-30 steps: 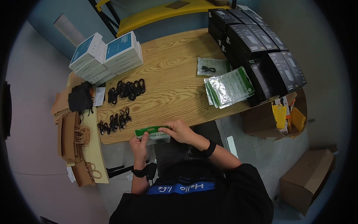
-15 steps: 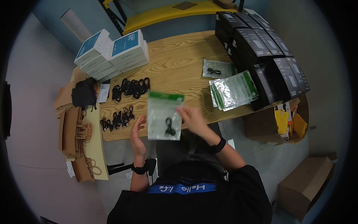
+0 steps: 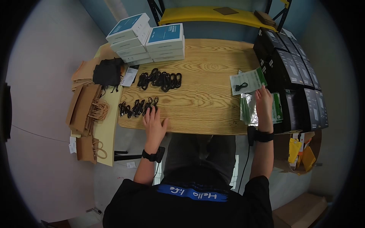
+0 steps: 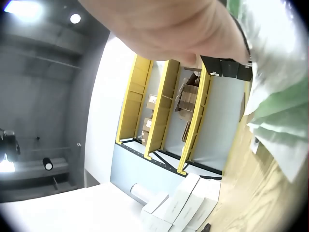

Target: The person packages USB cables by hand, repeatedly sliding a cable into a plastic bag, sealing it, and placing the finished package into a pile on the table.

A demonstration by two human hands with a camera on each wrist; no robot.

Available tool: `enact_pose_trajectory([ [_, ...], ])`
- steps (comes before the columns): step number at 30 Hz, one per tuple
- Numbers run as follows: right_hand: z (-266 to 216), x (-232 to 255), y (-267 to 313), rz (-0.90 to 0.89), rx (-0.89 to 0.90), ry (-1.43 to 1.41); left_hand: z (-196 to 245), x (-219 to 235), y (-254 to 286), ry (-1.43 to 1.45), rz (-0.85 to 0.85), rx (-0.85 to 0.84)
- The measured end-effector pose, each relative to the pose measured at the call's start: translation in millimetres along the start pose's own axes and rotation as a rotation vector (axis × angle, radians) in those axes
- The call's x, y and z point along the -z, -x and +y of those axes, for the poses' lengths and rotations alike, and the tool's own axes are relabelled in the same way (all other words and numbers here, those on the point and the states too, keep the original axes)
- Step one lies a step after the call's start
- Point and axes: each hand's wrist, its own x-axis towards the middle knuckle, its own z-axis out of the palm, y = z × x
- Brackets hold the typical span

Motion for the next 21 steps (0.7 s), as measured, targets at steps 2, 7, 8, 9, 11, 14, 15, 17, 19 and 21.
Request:
enact_pose_trajectory([
  [2, -6, -18, 32, 0.252, 0.157, 0.076, -2, -1, -3, -0.062, -0.026, -0.015],
  [7, -27, -17, 97, 0.155, 0.374, 0.502, 13, 4, -3, 0.028, -0.036, -0.115],
  [8, -30, -14, 105, 0.199, 0.436, 0.692, 19, 6, -2, 0.146, -0.093, -0.049],
  [9, -39, -16, 121, 0.299, 0.517, 0.999, 23, 6, 1, 0.26, -0.15, 0.024],
  [11, -38, -7, 137, 0.409, 0.587, 1.317, 29, 0, 7, 0.237, -0.141, -0.041],
  [14, -30, 11, 148, 0.521, 0.642, 1.644, 42, 1, 9, 0.281, -0.161, -0.129],
  [15, -28, 9, 152, 0.544, 0.601, 1.704, 45, 0, 9, 0.299, -0.171, -0.152],
  [17, -25, 9, 155, 0.573, 0.542, 1.786, 47, -2, 9, 0.319, -0.187, -0.184],
  [19, -26, 7, 155, 0.616, 0.53, 1.781, 49, -3, 8, 0.318, -0.193, -0.196],
  [21, -27, 6, 153, 0.645, 0.52, 1.769, 48, -5, 9, 0.311, -0.183, -0.213],
])
